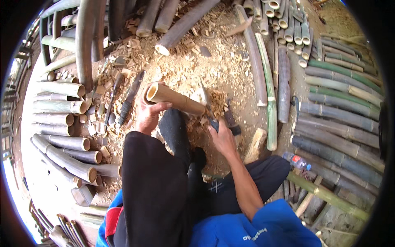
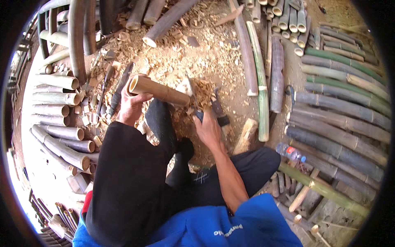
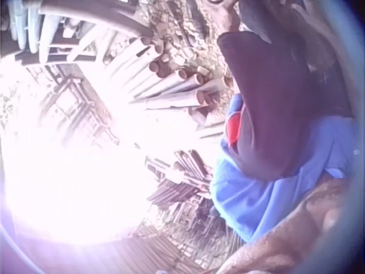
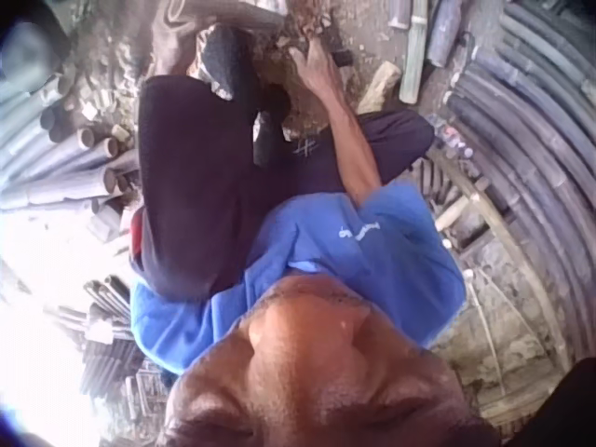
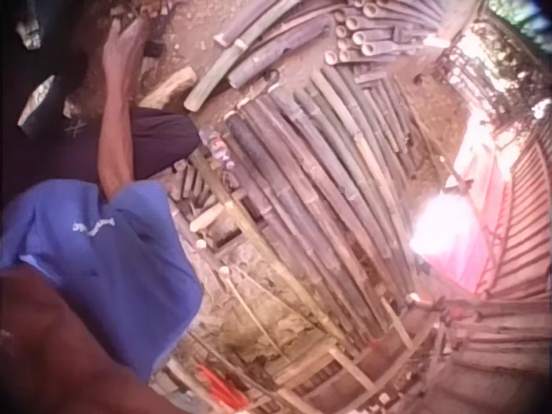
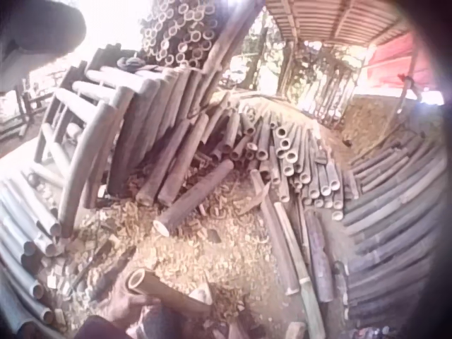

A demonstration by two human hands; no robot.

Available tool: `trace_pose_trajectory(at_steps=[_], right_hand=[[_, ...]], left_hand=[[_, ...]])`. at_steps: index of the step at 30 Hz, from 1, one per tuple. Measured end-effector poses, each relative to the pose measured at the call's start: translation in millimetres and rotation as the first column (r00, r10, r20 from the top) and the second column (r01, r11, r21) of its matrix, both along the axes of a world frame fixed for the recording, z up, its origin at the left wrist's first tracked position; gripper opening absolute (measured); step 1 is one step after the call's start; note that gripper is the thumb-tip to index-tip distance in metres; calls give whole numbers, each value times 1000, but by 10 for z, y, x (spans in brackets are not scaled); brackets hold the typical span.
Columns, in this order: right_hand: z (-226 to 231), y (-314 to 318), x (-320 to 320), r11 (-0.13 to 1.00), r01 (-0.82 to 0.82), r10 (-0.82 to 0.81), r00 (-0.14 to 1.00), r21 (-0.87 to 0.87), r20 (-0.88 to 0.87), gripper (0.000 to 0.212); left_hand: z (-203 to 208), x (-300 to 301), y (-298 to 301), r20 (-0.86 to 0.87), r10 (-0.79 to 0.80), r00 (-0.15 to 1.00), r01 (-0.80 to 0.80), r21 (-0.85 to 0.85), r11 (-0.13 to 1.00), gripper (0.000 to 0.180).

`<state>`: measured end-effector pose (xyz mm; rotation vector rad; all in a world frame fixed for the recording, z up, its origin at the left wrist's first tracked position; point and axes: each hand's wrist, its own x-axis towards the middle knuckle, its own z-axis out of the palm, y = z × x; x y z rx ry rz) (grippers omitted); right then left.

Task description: The person shaves a small bamboo segment with a knife and inserts it into a hole in a larger bamboo pole.

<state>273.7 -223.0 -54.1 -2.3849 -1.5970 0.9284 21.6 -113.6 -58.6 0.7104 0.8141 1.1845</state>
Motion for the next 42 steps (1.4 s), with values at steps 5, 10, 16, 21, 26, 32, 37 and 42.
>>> trace_pose_trajectory(at_steps=[5, 10, 16, 21, 26, 32, 37, 42], right_hand=[[577, 97, -254, 942, 49, 44, 963, 331, -267, 36], [452, 175, -215, 838, 54, 112, 957, 542, -268, 33], [71, 216, -19, 976, -106, 122, 990, 192, -73, 39], [846, 367, -197, 890, 9, 136, 948, 455, -287, 38], [-70, 261, 26, 993, -105, 100, 990, 48, 99, 43], [663, 311, -143, 952, -118, 173, 968, 283, -181, 36], [151, 202, -114, 885, 71, 56, 965, 461, -256, 34], [271, 137, -64, 978, 112, -182, 868, -177, -462, 42]], left_hand=[[-242, 29, 16, 37, 391, 920, -382, -144, 913, 58], [-44, 295, 64, 61, 479, 875, -477, -53, 877, 32], [146, 333, 100, 0, 404, 915, -403, 57, 913, 35], [-9, 88, 135, 101, 191, 976, -200, 97, 975, 38], [123, 164, 167, -18, 17, 1000, -13, 206, 978, 41], [113, -12, 95, -44, -44, 998, 52, 198, 979, 44], [233, 98, 170, -10, -14, 1000, 16, 197, 980, 45], [413, -161, 35, -353, -43, 935, 84, 103, 991, 57]])
